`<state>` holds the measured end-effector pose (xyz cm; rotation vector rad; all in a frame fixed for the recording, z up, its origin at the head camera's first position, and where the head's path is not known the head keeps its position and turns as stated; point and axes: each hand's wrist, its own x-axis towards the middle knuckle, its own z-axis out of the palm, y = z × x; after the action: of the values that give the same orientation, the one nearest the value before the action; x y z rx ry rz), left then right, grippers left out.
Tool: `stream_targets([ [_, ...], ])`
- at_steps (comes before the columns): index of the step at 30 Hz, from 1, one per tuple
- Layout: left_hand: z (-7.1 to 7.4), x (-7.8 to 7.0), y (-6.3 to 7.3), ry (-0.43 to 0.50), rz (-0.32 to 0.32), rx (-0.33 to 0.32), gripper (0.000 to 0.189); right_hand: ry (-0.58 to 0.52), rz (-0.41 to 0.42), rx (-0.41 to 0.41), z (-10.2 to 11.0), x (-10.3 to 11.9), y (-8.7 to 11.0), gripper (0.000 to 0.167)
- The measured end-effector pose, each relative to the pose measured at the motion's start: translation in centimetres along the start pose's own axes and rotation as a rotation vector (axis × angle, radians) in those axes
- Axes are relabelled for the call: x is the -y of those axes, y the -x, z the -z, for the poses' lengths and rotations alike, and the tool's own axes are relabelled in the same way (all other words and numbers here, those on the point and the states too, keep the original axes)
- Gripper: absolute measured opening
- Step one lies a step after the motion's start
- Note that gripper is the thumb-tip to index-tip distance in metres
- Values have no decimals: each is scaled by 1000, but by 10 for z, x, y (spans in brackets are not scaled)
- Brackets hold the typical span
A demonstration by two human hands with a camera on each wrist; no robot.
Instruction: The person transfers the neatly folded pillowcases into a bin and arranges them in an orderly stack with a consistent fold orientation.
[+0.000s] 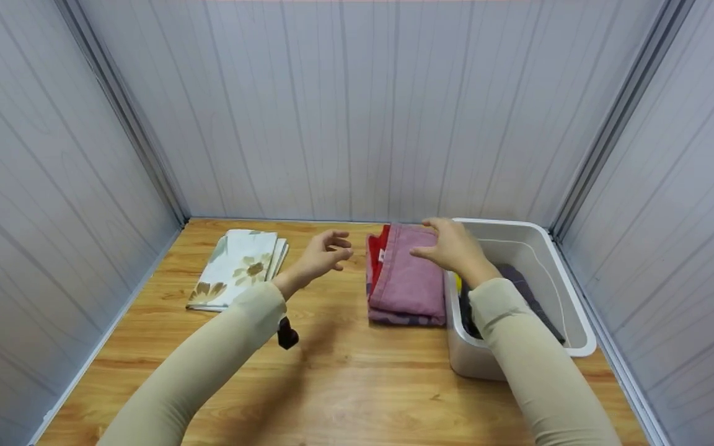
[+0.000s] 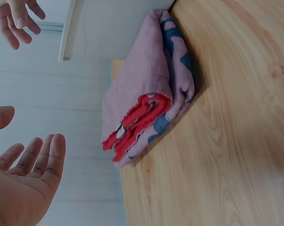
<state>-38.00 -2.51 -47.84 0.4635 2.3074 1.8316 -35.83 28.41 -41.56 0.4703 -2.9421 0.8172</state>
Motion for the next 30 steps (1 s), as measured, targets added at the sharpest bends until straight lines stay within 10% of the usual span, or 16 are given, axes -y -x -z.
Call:
stream_targets([
  [30, 77, 44, 43, -199, 66, -124, 50, -115, 34, 24, -73, 52, -16, 70],
])
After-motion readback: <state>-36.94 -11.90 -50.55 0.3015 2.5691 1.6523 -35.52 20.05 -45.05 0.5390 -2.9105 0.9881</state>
